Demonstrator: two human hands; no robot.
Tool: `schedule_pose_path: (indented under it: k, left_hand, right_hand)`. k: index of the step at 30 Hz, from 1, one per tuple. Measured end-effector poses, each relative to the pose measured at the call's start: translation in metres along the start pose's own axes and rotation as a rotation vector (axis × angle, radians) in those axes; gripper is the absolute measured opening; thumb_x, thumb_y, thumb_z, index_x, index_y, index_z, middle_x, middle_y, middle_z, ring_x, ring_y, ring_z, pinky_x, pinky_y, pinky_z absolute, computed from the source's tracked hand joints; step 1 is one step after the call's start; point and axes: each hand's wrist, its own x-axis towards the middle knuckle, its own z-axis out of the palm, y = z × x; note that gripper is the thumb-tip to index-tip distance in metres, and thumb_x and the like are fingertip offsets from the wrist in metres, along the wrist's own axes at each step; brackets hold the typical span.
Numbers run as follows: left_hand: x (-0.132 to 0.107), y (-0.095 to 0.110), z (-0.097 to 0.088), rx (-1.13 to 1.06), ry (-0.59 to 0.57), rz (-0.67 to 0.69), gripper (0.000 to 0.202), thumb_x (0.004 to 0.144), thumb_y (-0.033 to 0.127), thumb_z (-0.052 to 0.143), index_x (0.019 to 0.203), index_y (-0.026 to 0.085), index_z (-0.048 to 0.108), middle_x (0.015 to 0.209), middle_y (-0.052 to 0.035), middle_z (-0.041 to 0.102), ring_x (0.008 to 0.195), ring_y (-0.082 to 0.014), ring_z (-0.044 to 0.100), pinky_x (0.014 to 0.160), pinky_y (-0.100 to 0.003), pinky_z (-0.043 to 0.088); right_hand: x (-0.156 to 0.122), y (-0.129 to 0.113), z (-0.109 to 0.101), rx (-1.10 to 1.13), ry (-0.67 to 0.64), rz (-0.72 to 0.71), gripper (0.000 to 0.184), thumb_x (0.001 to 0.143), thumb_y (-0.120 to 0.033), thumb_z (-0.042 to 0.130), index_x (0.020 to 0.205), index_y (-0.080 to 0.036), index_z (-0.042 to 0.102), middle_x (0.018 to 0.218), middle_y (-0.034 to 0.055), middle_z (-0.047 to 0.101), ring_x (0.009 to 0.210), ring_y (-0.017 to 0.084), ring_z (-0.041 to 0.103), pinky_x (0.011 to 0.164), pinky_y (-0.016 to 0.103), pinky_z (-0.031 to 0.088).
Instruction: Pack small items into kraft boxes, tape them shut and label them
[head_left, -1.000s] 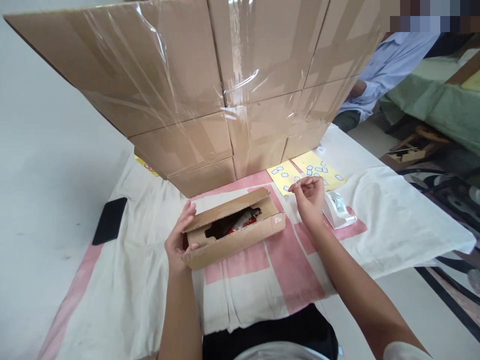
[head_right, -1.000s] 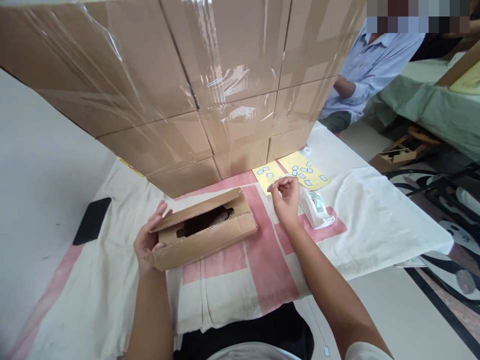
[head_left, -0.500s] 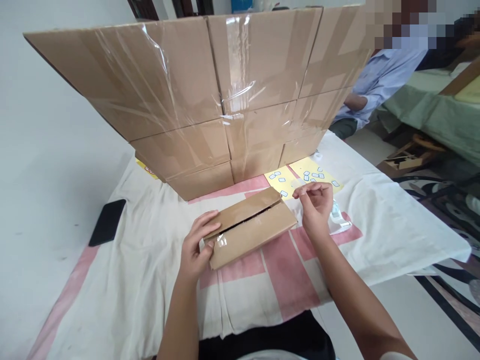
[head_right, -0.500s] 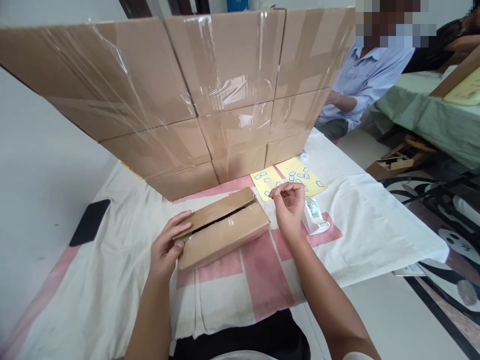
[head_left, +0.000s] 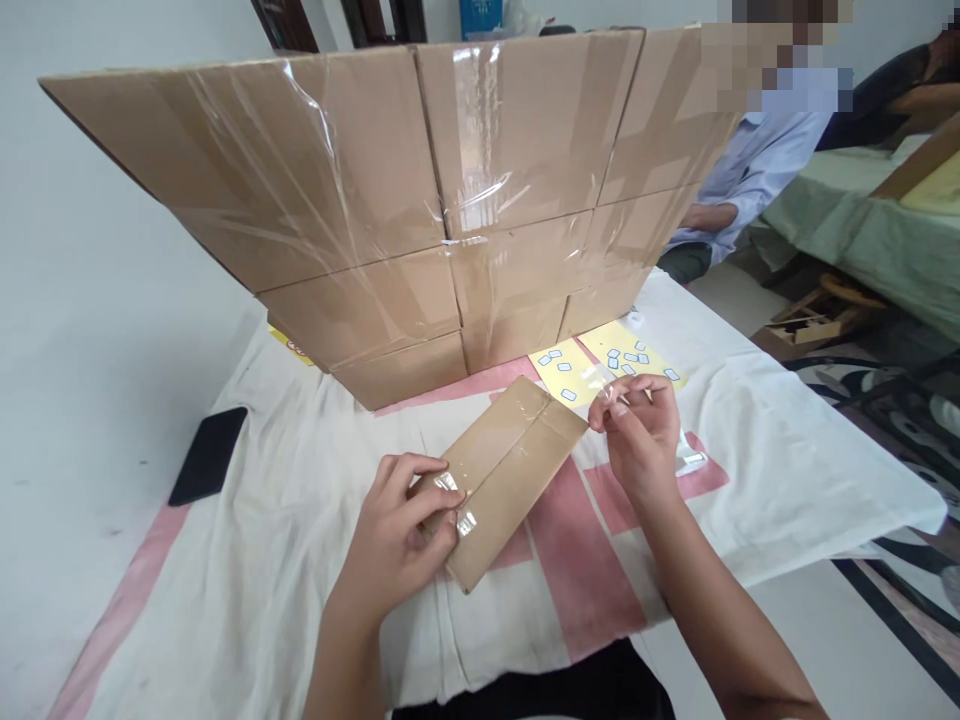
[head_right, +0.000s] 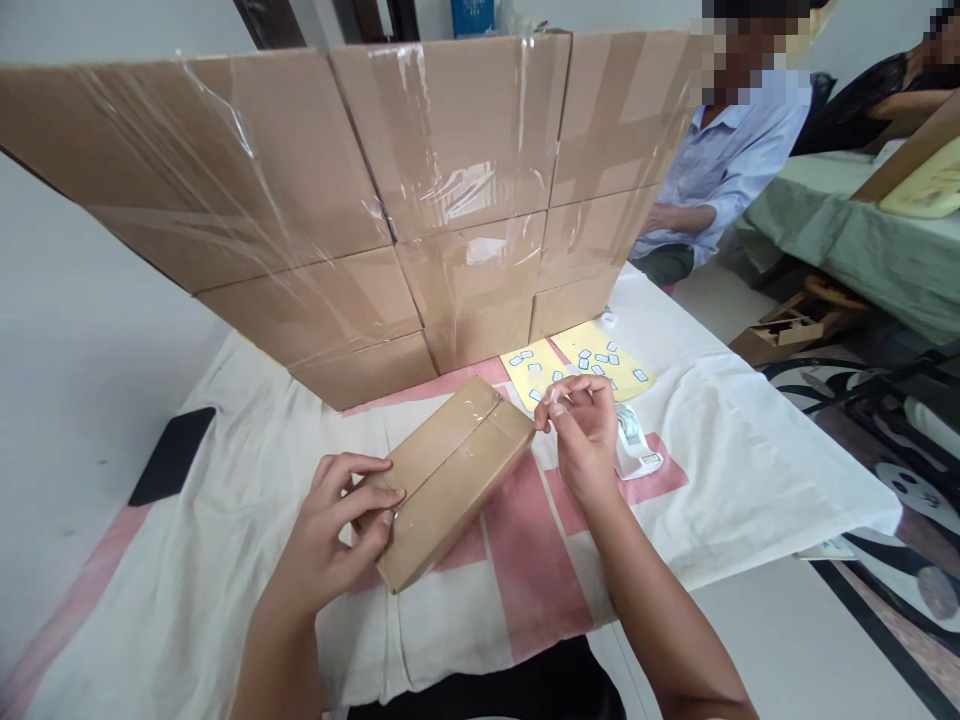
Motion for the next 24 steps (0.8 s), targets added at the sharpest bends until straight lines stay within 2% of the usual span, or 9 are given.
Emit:
schedule_pose_path:
  k: [4, 7, 9, 12, 15, 17, 19, 22, 24]
  left_hand:
    - [0.005, 0.003, -0.002, 0.044, -0.129, 0.176, 0.005, 0.091, 0.019, 0.058, 0.095, 0.019, 0.061, 0.135, -0.0090, 0.063, 0.135, -0.0288, 0.049, 0.109, -0.048, 0.046]
    - [0.005, 0.005, -0.003, 0.084, -0.185, 0.232, 0.015, 0.096, 0.033, 0.056, 0.098, 0.019, 0.060, 0.146, -0.0096, 0.059, 0.143, -0.0282, 0.045, 0.107, -0.042, 0.049]
    - [0.004, 0.011, -0.004, 0.150, -0.199, 0.221, 0.023, 0.096, 0.041, 0.055, 0.095, 0.019, 0.060, 0.144, -0.0100, 0.060, 0.142, -0.0295, 0.047, 0.103, -0.041, 0.052]
    - [0.004, 0.029, 0.000, 0.343, -0.161, 0.203, 0.019, 0.097, 0.032, 0.052, 0.092, 0.017, 0.062, 0.134, -0.0121, 0.068, 0.130, -0.0310, 0.058, 0.104, -0.044, 0.051]
    - [0.010, 0.045, 0.007, 0.528, -0.098, 0.248, 0.020, 0.095, 0.024, 0.050, 0.093, 0.013, 0.066, 0.122, -0.0165, 0.072, 0.116, -0.0316, 0.066, 0.103, -0.047, 0.050]
    - [0.017, 0.050, 0.010, 0.594, -0.103, 0.274, 0.025, 0.095, 0.026, 0.050, 0.102, 0.011, 0.068, 0.112, -0.0162, 0.074, 0.105, -0.0309, 0.068, 0.094, -0.046, 0.053]
    - [0.027, 0.049, 0.011, 0.616, -0.149, 0.285, 0.029, 0.096, 0.029, 0.051, 0.107, 0.011, 0.069, 0.095, -0.0115, 0.072, 0.088, -0.0281, 0.067, 0.078, -0.043, 0.054]
    - [0.042, 0.043, 0.011, 0.579, -0.214, 0.305, 0.022, 0.096, 0.028, 0.051, 0.087, 0.016, 0.067, 0.079, -0.0051, 0.063, 0.074, -0.0240, 0.060, 0.063, -0.040, 0.047]
    - [0.051, 0.037, 0.010, 0.534, -0.226, 0.302, 0.021, 0.095, 0.026, 0.052, 0.079, 0.018, 0.063, 0.080, -0.0048, 0.061, 0.075, -0.0237, 0.059, 0.063, -0.039, 0.043]
  right_hand:
    - [-0.013, -0.017, 0.007, -0.077, -0.080, 0.105, 0.026, 0.089, -0.023, 0.070, 0.101, -0.029, 0.048, 0.093, -0.0025, 0.061, 0.047, 0.005, 0.048, 0.044, 0.024, 0.036]
    - [-0.022, -0.025, 0.019, -0.114, -0.172, 0.248, 0.026, 0.091, -0.026, 0.068, 0.104, -0.029, 0.046, 0.100, -0.0016, 0.064, 0.039, 0.003, 0.045, 0.038, 0.022, 0.034]
    - [-0.024, -0.027, 0.026, -0.120, -0.221, 0.338, 0.027, 0.090, -0.028, 0.070, 0.102, -0.029, 0.045, 0.101, -0.0020, 0.065, 0.036, 0.002, 0.044, 0.035, 0.020, 0.032]
    - [-0.019, -0.027, 0.033, -0.127, -0.266, 0.446, 0.032, 0.088, -0.030, 0.072, 0.102, -0.028, 0.043, 0.101, -0.0021, 0.068, 0.032, 0.000, 0.038, 0.031, 0.018, 0.027]
    - [-0.010, -0.027, 0.034, -0.153, -0.316, 0.514, 0.035, 0.086, -0.034, 0.074, 0.101, -0.027, 0.043, 0.098, -0.0008, 0.071, 0.031, 0.000, 0.036, 0.030, 0.018, 0.025]
    - [-0.005, -0.028, 0.034, -0.164, -0.355, 0.552, 0.035, 0.085, -0.035, 0.075, 0.100, -0.026, 0.044, 0.096, -0.0006, 0.072, 0.031, 0.000, 0.035, 0.030, 0.017, 0.023]
    - [0.000, -0.030, 0.033, -0.163, -0.385, 0.590, 0.035, 0.085, -0.035, 0.076, 0.099, -0.025, 0.045, 0.093, -0.0014, 0.072, 0.031, 0.000, 0.033, 0.030, 0.017, 0.021]
    - [0.006, -0.034, 0.034, -0.166, -0.408, 0.645, 0.035, 0.083, -0.034, 0.077, 0.098, -0.025, 0.047, 0.089, -0.0025, 0.072, 0.031, -0.001, 0.032, 0.032, 0.017, 0.018]
    - [0.009, -0.036, 0.035, -0.183, -0.420, 0.669, 0.035, 0.082, -0.032, 0.078, 0.098, -0.024, 0.047, 0.088, -0.0025, 0.072, 0.032, -0.001, 0.033, 0.033, 0.017, 0.017]
